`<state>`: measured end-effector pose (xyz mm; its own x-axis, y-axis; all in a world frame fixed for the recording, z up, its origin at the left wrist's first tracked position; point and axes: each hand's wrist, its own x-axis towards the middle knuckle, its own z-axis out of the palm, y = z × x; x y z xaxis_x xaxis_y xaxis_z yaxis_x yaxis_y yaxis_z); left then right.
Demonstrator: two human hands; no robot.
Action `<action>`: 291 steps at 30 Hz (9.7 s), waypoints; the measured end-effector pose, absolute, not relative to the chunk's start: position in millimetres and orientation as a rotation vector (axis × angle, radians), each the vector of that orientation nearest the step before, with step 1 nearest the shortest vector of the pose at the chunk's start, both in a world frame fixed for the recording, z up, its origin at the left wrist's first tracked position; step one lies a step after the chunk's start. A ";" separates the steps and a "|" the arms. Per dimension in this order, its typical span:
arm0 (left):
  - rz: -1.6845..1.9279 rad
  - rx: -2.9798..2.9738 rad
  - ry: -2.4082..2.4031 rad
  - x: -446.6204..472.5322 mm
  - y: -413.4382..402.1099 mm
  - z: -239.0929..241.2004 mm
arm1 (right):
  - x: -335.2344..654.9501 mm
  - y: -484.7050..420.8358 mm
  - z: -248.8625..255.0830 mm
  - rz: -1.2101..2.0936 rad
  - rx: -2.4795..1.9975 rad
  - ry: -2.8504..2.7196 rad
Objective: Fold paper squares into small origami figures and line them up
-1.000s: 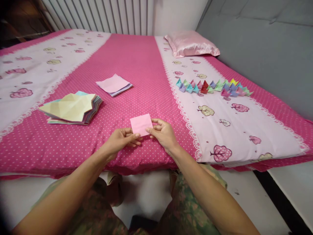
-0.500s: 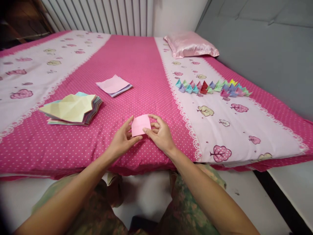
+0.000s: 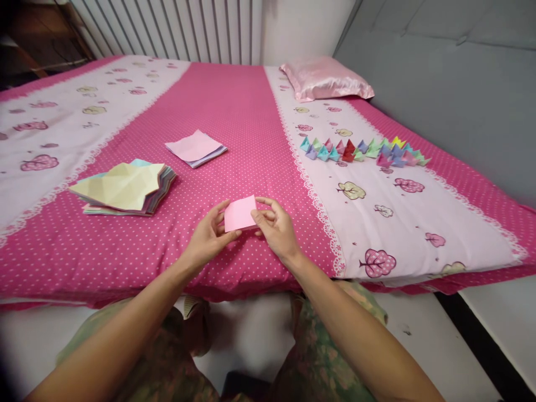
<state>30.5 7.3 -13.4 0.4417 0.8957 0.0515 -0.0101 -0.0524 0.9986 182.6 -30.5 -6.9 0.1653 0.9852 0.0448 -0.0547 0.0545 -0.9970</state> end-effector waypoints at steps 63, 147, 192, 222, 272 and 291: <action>0.397 2.769 1.388 36.9 9.4 -29.6 | 213.0 -17.5 -19.8 0.645 -1.607 -1.793; 0.926 0.805 0.873 26.0 18.0 -0.2 | 192.5 -16.4 -7.3 0.901 -1.113 -1.357; 1.185 0.946 0.823 27.3 14.2 2.9 | 194.7 -24.2 -5.0 0.653 -1.173 -1.415; 0.887 0.615 0.717 26.8 11.7 5.2 | 191.2 -22.6 -7.5 0.626 -1.245 -1.489; 0.880 0.839 0.887 34.5 6.3 -6.9 | 165.6 -23.3 -12.9 1.212 -1.176 -0.861; 0.858 0.811 0.980 32.1 10.5 -1.5 | 188.4 -21.8 -11.0 0.950 -1.249 -0.821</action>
<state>32.1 10.5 -1.5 0.3055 0.8840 -0.3538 -0.2333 0.4297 0.8723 188.4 -21.8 -11.0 0.3972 0.9177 0.0007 -0.1336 0.0586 -0.9893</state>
